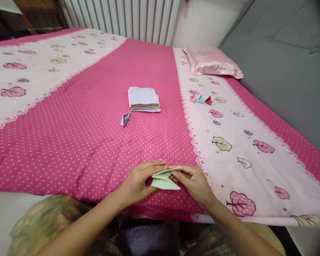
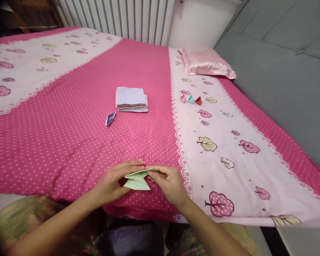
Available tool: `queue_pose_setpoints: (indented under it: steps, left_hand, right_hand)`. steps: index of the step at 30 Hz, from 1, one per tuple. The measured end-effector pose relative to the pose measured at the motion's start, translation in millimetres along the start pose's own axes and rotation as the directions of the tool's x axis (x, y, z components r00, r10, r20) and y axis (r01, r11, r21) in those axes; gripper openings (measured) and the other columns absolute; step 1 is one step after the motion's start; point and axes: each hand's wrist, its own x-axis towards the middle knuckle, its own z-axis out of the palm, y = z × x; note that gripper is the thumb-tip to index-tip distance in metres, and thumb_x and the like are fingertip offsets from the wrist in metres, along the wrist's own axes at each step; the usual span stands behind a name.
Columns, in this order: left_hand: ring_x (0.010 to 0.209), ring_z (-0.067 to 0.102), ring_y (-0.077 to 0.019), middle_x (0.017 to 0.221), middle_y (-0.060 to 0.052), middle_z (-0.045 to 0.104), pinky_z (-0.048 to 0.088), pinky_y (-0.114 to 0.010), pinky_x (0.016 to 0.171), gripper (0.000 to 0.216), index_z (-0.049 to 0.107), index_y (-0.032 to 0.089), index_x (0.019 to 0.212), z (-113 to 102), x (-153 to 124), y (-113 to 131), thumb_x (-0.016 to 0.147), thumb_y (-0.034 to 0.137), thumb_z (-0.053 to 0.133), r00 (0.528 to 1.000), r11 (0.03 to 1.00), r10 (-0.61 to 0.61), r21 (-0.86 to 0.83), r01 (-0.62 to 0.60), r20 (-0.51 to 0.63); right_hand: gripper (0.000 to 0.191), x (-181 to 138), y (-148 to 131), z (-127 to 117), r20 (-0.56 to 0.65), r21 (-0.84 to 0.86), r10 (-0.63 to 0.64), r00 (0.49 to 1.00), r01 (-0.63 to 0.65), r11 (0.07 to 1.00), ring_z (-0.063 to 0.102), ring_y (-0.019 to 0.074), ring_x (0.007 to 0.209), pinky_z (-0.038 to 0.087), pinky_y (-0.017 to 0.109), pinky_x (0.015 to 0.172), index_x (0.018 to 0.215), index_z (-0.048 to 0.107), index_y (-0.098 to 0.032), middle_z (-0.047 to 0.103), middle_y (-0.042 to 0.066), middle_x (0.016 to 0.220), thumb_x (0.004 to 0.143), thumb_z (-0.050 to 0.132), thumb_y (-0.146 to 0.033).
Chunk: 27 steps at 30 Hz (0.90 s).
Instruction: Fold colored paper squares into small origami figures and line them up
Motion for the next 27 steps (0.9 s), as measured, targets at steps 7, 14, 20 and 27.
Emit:
queue_pose_setpoints:
  steps: [7,14,20,27]
  left_hand:
    - [0.062,0.062,-0.0165,0.067,-0.005,0.069,0.048,-0.026,0.06,0.02,0.072,0.014,0.077,9.6,4.5,14.9,0.076,0.032,0.063,0.851,0.726,-0.524,-0.513,0.458,0.018]
    - [0.055,0.057,-0.011,0.069,-0.005,0.07,0.041,-0.02,0.054,0.024,0.073,0.013,0.081,7.4,5.9,21.0,0.067,0.033,0.073,0.726,0.376,-0.668,-0.769,0.516,0.16]
    - [0.058,0.058,-0.0124,0.069,-0.006,0.07,0.042,-0.022,0.057,0.026,0.072,0.012,0.082,6.8,5.0,22.3,0.066,0.032,0.073,0.719,0.318,-0.663,-0.792,0.521,0.208]
    - [0.051,0.053,-0.0089,0.061,-0.004,0.067,0.039,-0.019,0.052,0.023,0.071,0.011,0.074,7.3,5.0,21.4,0.065,0.033,0.074,0.701,0.269,-0.673,-0.806,0.527,0.233]
  right_hand:
    - [0.021,-5.3,0.5,5.9,0.086,0.108,0.084,0.993,-0.093,0.99,0.064,0.0115,0.061,0.051,0.022,0.059,0.089,0.068,-0.016,0.069,0.001,0.07,0.078,0.064,-0.033]
    - [0.036,-6.4,0.7,11.8,-0.023,0.194,0.035,0.999,-0.03,0.981,0.067,0.0147,0.07,0.054,0.025,0.064,0.103,0.055,-0.018,0.07,0.003,0.077,0.072,0.071,-0.028]
    - [0.032,-8.2,3.4,16.4,-0.016,0.238,0.003,1.0,0.001,0.971,0.068,0.0194,0.082,0.056,0.032,0.073,0.102,0.059,-0.018,0.071,0.007,0.092,0.073,0.069,-0.028]
    - [0.018,-11.1,1.7,13.5,-0.062,-0.11,-0.242,0.968,0.234,0.966,0.066,0.0176,0.081,0.056,0.031,0.073,0.094,0.069,-0.024,0.071,0.004,0.09,0.077,0.064,-0.021]
